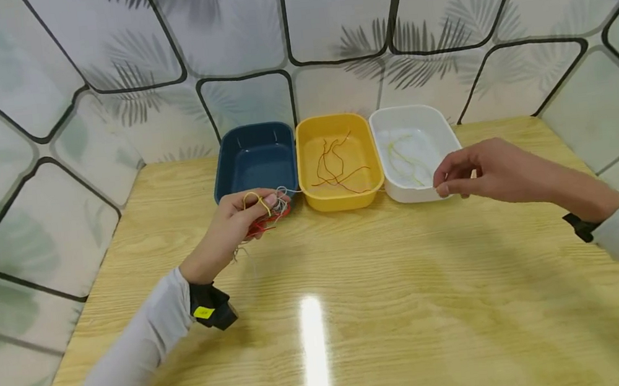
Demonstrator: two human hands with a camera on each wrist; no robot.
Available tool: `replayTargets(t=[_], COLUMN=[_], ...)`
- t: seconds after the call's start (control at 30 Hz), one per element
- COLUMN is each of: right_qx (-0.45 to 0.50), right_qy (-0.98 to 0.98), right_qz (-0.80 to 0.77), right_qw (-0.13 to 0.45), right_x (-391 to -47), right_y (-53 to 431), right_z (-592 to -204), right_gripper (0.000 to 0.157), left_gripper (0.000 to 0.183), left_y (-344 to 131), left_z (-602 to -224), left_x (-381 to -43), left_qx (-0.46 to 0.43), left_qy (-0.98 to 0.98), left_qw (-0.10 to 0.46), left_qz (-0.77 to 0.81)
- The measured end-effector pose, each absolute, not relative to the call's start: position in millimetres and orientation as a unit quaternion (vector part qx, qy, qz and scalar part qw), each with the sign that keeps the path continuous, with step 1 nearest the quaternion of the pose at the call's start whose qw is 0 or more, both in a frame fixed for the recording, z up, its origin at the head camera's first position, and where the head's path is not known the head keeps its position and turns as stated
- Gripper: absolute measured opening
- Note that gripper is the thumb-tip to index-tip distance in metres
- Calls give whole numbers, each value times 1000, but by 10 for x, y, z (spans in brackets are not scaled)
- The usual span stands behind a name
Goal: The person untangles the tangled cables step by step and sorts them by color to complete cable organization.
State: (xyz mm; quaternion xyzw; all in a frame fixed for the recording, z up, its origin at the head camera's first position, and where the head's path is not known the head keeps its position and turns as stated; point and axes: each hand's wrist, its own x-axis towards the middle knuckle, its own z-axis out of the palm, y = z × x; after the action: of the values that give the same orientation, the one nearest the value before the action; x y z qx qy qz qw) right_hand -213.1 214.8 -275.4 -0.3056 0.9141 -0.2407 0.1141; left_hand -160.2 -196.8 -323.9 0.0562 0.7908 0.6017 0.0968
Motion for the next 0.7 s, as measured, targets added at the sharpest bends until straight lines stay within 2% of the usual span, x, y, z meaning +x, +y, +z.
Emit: replayTargets(t=[0.23, 0.37, 0.47, 0.6, 0.7], right_qx=[-396, -390, -331, -224, -200], right_qy=[830, 803, 811, 816, 807], right_qz=[-272, -317, -392, -501, -545], right_qw=[283, 321, 281, 180, 113], right_x=[-2104, -2190, -2303, -2486, -2606], right_y=[2107, 2003, 1920, 1719, 1552], right_z=[-2658, -2590, -2487, -2275, -2163], right_gripper=[15, 18, 23, 36, 42], left_gripper=[45, 46, 44, 41, 40], left_y=[-2005, -2046, -2053, -2017, -1984], left_z=[-3164, -3148, -3208, -3330, -3405], left_x=[-1647, -1660, -1674, -1679, -1658], left_qx=[55, 47, 49, 72, 87], left_qy=[791, 793, 793, 796, 800], left_qw=[91, 94, 127, 182, 216], left_qz=[602, 600, 594, 572, 554])
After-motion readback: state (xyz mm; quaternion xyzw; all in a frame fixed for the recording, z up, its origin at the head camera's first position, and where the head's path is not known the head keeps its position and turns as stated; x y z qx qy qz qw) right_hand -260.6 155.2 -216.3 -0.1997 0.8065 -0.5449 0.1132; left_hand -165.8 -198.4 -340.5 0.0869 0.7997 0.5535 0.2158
